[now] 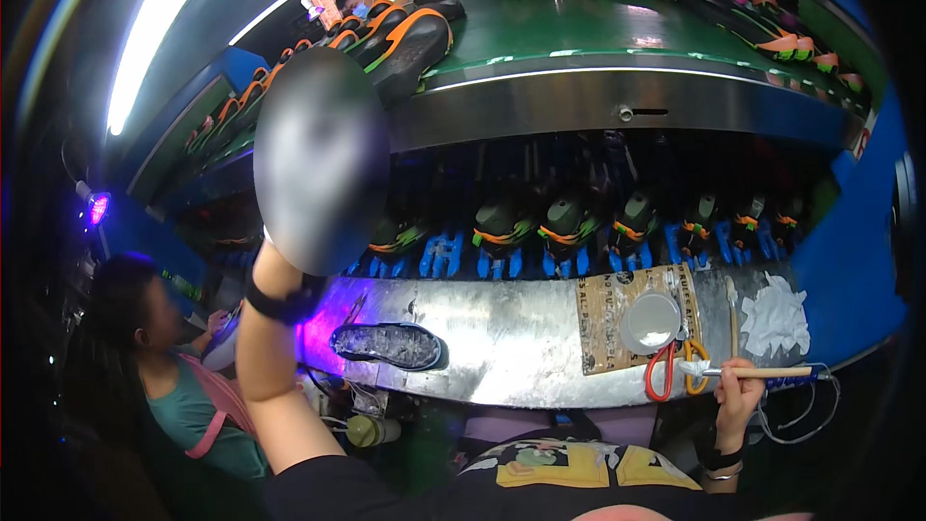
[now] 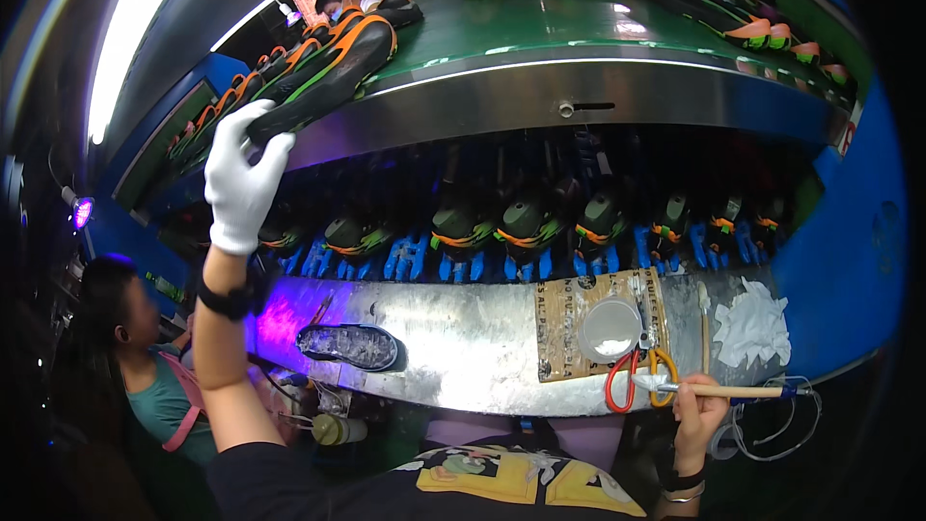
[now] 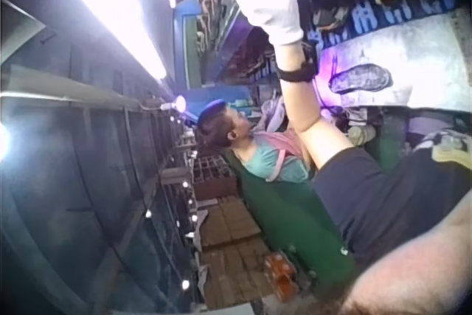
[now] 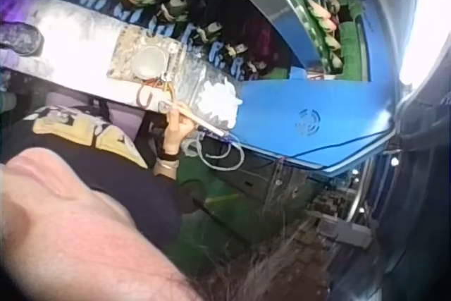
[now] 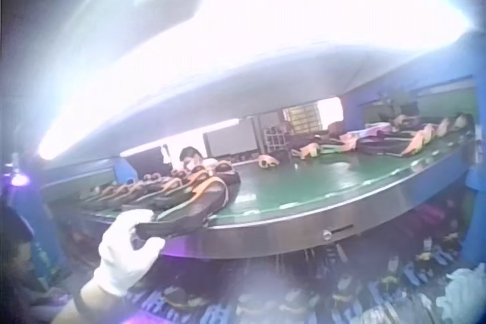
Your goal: Applying adhesive to the edges of shoe soles using a manual brush applicator on a production line.
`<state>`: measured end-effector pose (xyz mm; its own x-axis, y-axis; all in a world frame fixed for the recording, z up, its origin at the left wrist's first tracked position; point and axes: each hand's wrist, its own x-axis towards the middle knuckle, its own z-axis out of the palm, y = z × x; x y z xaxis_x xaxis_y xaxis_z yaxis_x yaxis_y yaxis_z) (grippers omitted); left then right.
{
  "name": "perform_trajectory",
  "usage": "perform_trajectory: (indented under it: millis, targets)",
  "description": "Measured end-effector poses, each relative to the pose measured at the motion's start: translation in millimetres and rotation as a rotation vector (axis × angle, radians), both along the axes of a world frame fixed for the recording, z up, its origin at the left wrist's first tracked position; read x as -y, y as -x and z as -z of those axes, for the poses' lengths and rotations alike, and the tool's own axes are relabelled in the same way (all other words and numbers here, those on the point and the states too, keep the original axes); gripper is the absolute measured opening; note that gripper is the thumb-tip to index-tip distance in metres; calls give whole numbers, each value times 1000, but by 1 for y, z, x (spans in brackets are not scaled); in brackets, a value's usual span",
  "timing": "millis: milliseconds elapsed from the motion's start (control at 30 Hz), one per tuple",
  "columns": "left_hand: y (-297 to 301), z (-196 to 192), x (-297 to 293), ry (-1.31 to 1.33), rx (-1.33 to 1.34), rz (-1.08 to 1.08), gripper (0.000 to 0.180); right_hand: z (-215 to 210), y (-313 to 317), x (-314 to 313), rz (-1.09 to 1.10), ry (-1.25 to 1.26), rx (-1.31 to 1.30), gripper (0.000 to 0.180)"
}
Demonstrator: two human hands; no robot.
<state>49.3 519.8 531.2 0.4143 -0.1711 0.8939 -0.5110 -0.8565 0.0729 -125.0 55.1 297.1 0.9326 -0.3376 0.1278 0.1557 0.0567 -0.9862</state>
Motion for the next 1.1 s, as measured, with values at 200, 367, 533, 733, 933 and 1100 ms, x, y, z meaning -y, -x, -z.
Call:
perform_trajectory:
  millis: [200, 367, 533, 733, 933, 1100]
  targets:
    - [-13, 65, 14, 388, -173, -38, 87, -6, -3, -6, -42, 4, 30, 10]
    - [-70, 59, 44, 510, -167, -444, 130, -10, 3, -10, 22, 3, 62, 11]
    - [-101, 4, 58, 859, 113, 17, 119, -10, 9, 0, 55, 45, 80, 12]
    - [-24, 29, 71, 957, 189, 809, 79, -5, -2, 4, 13, 106, 87, 9]
    - [57, 152, 99, 1582, -490, 995, 56, -1, -35, -1, -32, 370, 215, 9]
    - [104, 218, 118, 2027, -1080, 1121, 58, 0, -65, -14, -88, 490, 144, 8]
